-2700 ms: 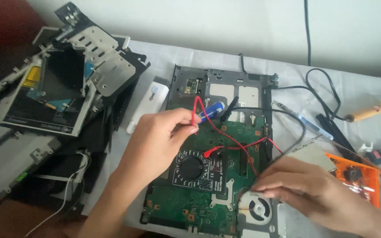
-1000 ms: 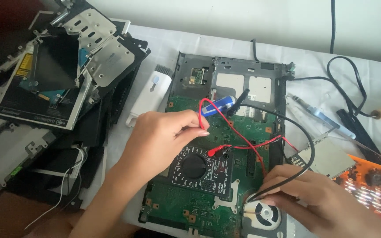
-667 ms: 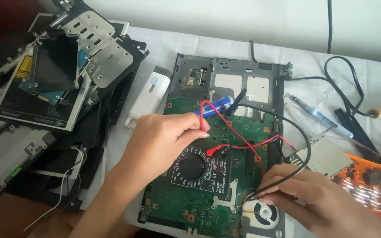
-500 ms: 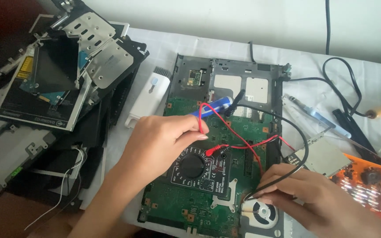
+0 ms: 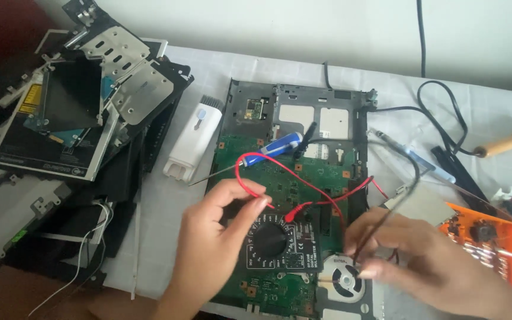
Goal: Diagnosing and repairing a laptop motherboard using a multimeter and handling internal components like RAM modules.
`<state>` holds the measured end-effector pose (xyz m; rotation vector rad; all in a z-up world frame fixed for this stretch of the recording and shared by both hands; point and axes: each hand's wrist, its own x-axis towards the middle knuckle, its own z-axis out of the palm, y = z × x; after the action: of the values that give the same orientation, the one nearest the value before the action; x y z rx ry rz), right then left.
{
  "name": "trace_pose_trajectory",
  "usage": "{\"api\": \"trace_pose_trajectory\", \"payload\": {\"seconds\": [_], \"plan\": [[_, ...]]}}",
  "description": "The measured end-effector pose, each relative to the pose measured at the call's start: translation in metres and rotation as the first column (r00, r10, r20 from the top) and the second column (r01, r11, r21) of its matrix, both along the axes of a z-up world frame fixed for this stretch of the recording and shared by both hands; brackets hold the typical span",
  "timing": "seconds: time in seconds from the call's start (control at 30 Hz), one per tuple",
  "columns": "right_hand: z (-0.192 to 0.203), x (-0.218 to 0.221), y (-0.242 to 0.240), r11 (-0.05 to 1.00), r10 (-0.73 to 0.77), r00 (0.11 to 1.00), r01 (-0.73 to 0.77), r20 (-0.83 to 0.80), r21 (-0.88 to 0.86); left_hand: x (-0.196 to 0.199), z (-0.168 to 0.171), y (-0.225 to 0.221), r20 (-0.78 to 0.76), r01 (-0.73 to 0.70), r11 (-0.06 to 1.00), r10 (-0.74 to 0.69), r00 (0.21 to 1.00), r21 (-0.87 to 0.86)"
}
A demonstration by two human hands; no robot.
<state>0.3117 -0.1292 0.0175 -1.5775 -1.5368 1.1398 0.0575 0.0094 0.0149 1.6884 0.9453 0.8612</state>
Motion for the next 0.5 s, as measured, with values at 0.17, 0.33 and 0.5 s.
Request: {"api": "trace_pose_trajectory", "payload": {"seconds": [0.17, 0.33, 0.5], "plan": [[-0.011, 0.013, -0.006, 0.986, -0.132, 0.991, 0.130, 0.012, 0.106, 0.000, 0.007, 0.011, 0.036, 0.095, 0.995, -0.097, 0.995, 0.038], [-0.020, 0.027, -0.031, 0.819, -0.378, 0.921, 0.382, -0.099, 0.428, -0.006, 0.040, 0.024, 0.115, 0.171, 0.985, -0.174, 0.978, 0.036], [0.037, -0.031, -0.033, 0.805, -0.347, 0.930, 0.362, -0.123, 0.469, 0.015, 0.079, 0.013, -0.024, 0.506, 0.787, -0.533, 0.846, 0.353]]}}
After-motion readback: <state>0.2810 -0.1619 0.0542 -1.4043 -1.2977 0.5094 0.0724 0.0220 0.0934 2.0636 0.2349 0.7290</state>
